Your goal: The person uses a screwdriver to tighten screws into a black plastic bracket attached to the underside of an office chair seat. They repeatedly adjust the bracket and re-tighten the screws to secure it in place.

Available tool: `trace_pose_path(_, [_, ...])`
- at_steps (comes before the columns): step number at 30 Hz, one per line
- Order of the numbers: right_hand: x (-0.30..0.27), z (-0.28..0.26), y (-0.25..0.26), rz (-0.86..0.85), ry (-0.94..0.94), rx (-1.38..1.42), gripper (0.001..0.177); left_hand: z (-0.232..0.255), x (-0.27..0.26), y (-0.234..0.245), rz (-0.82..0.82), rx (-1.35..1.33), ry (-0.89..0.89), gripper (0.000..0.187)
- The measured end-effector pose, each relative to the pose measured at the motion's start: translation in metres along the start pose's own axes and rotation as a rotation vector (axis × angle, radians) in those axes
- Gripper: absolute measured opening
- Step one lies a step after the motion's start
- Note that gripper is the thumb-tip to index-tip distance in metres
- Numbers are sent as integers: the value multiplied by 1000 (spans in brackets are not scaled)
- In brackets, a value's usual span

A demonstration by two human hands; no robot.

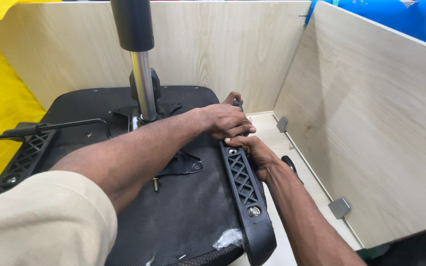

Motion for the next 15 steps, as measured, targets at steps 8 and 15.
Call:
trace_pose_path(8, [-7, 3, -10, -125, 9, 248, 14, 16, 1, 13, -14, 55, -93, 64])
trace_pose_path(15, [-4, 1, -4, 45, 50, 253, 10, 6, 8, -4, -281, 148, -16, 54])
Point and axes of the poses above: each hand's wrist, its own x-axis towards the middle knuckle, its own y-axis out of the back of the hand, z = x × y, the point moved 8 cm from there along x, towards the middle knuckle, and after that the axes turned 8 degrees about -y, right-handed, at the moved point
